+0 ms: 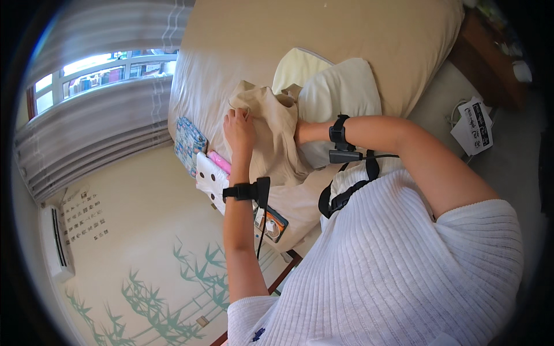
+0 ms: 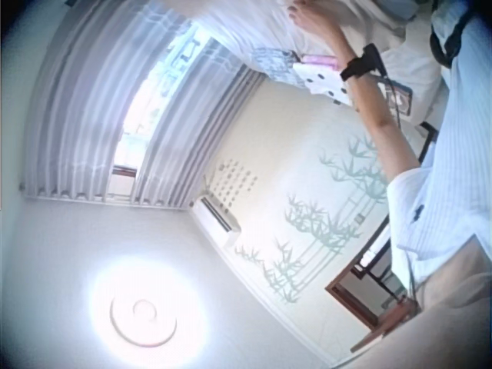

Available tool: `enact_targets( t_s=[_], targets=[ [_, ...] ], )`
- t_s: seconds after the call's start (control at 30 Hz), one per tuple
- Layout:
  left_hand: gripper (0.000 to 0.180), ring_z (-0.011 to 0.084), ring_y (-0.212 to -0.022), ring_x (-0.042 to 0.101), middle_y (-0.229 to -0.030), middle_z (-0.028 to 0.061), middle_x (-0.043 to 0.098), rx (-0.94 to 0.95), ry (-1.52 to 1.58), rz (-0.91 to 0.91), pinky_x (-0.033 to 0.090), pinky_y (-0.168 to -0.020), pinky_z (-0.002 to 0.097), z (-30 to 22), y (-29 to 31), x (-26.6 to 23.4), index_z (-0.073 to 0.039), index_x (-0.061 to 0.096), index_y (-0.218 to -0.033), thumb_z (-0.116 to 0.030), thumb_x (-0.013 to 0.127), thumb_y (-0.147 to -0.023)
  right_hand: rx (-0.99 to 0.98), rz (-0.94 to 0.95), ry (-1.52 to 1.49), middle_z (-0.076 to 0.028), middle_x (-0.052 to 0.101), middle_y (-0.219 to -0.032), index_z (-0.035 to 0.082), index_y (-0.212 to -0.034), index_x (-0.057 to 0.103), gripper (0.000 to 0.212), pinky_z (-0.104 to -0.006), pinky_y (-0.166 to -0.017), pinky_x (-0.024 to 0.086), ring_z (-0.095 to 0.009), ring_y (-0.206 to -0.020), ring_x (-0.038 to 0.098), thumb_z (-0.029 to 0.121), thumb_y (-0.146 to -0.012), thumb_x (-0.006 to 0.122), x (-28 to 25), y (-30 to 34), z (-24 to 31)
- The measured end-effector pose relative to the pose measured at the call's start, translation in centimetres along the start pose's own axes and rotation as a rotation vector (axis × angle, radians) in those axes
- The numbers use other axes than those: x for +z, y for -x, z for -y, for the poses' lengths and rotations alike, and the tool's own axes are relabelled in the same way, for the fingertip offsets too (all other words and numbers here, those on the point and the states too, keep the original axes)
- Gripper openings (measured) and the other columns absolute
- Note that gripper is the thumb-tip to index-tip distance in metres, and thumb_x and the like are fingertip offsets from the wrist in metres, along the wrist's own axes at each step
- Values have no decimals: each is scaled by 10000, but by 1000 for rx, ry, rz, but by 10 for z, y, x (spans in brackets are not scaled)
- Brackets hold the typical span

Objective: The person puts a pillow into a pillowcase on a bed, smooths it out, and then repeat the process with a second pillow and pillowcase.

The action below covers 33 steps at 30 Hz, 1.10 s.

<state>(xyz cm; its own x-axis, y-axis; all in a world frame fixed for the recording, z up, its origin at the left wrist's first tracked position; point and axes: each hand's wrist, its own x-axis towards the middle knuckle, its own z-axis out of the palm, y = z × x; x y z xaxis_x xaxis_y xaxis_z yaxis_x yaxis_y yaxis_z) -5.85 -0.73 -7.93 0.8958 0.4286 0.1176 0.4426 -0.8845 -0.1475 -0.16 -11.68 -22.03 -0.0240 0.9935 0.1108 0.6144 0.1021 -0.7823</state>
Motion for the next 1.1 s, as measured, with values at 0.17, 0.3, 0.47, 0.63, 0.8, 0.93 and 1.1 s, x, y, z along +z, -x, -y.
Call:
enact_targets(
  t_s=[0.17, 0.3, 0.47, 0.63, 0.8, 0.93, 1.1],
  targets=[
    [190, 244, -630, 555, -670, 106, 583, -270, 421, 204, 430, -573, 346, -48, -17, -1, -26, 556, -686, -178, 667, -656, 110, 210, 158, -70, 341, -1314, 150, -1248, 391, 531, -339, -1022, 195, -236, -1214, 289, 392, -782, 468, -22, 12, 12],
    [207, 209, -576, 567, -629, 107, 588, -36, 665, 312, 440, -543, 304, -101, -16, 7, -13, 582, -711, -190, 678, -660, 103, 188, 113, -71, 338, -1315, 145, -1250, 387, 532, -339, -1021, 198, -234, -1215, 288, 384, -782, 474, -13, 27, -8],
    [249, 228, -674, 568, -742, 119, 591, -194, 1012, 80, 442, -628, 316, -73, 18, 7, -9, 578, -827, -174, 672, -667, 121, 128, 11, -72, 334, -1318, 139, -1253, 382, 535, -340, -1020, 201, -233, -1216, 287, 373, -782, 481, -12, 46, -26],
    [273, 264, -818, 513, -786, 118, 554, -131, 148, -355, 388, -773, 367, -5, 85, -9, -21, 553, -915, -144, 645, -690, 182, 69, -64, -73, 330, -1320, 133, -1256, 376, 538, -340, -1019, 205, -231, -1217, 286, 363, -783, 489, -17, 57, -32],
    [247, 285, -935, 461, -937, 116, 505, -358, 295, 20, 355, -801, 355, 23, 114, 39, -58, 510, -877, -155, 626, -683, 232, 33, -148, -73, 326, -1322, 127, -1259, 371, 541, -340, -1018, 208, -229, -1218, 284, 353, -783, 497, -26, 62, -31],
    [237, 275, -981, 427, -1017, 112, 459, -384, 348, -271, 331, -814, 352, 17, 131, 64, -72, 491, -861, -190, 617, -698, 280, 40, -183, -74, 323, -1324, 122, -1261, 367, 544, -341, -1018, 211, -228, -1219, 284, 345, -784, 503, -36, 56, -34],
    [601, 300, -1076, 381, -1196, 144, 358, -774, 297, -565, 298, -870, 350, 28, 189, 73, -63, 388, -1155, -282, 665, -669, 244, 228, -188, -75, 319, -1326, 116, -1264, 361, 548, -341, -1017, 214, -226, -1220, 282, 335, -784, 510, -27, 2, -27]
  ],
)
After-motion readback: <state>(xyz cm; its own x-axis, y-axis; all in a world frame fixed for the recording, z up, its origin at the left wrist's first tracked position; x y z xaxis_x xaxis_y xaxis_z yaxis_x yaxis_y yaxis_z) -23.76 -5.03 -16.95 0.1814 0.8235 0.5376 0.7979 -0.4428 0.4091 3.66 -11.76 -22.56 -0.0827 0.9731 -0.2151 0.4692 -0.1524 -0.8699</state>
